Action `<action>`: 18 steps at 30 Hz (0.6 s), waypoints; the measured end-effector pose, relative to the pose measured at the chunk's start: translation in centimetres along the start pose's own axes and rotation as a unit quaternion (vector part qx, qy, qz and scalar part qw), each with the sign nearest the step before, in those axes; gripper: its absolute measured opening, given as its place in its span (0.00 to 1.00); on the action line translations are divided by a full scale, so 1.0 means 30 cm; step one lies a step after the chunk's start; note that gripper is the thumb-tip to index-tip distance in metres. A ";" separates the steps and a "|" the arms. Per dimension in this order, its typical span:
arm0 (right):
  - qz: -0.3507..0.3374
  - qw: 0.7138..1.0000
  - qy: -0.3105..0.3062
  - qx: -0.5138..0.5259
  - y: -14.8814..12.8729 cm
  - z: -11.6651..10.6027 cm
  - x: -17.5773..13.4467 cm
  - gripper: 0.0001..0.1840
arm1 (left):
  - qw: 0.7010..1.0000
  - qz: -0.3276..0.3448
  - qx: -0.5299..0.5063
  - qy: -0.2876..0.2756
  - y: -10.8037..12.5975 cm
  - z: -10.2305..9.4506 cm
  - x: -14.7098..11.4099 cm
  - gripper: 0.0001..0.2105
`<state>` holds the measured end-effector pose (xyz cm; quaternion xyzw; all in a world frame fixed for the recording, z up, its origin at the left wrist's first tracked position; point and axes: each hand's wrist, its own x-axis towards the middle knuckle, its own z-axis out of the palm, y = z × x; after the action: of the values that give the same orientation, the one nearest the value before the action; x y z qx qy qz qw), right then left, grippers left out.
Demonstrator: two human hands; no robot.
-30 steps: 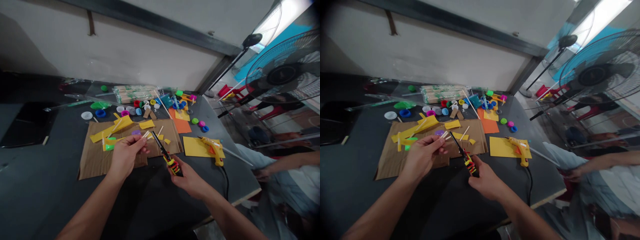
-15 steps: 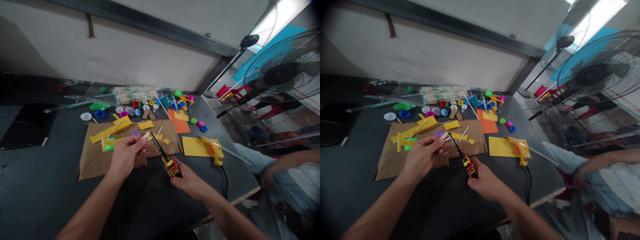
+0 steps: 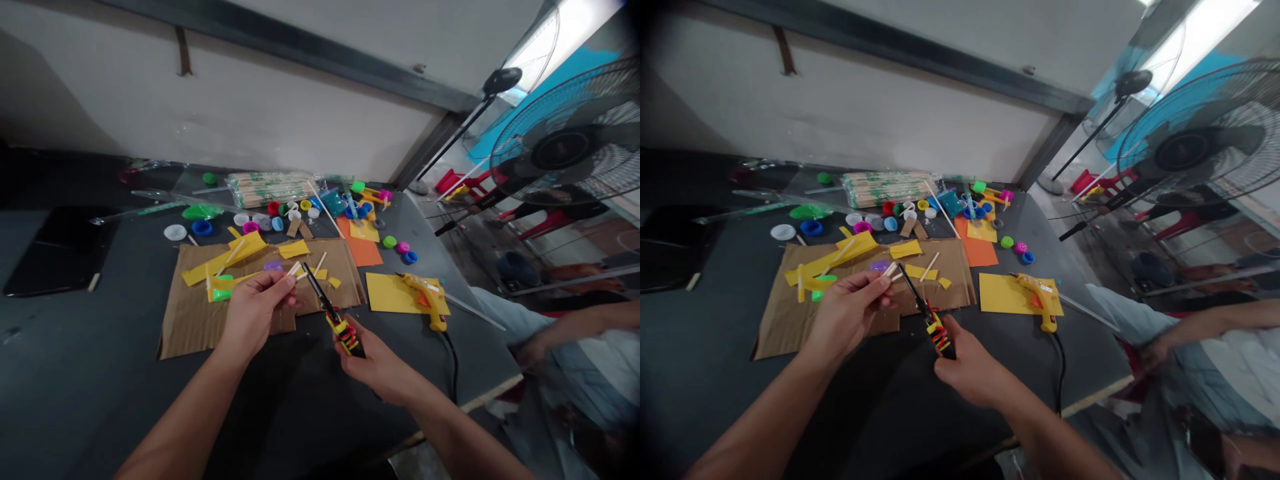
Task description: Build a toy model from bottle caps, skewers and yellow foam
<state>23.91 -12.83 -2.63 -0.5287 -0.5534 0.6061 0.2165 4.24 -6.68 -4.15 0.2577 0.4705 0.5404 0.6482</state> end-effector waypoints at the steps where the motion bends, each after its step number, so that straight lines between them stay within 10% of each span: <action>1: 0.005 1.000 -0.005 0.024 -0.002 0.003 -0.002 0.12 | 1.000 -0.003 -0.002 -0.008 0.003 0.000 -0.003 0.11; 18: 0.013 0.999 0.048 0.004 -0.010 -0.020 -0.002 0.18 | 0.998 0.042 0.041 -0.010 -0.016 -0.001 -0.011 0.10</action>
<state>24.36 -12.54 -2.23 -0.5635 -0.5327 0.5850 0.2375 4.44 -7.13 -4.46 0.3091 0.4742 0.5447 0.6187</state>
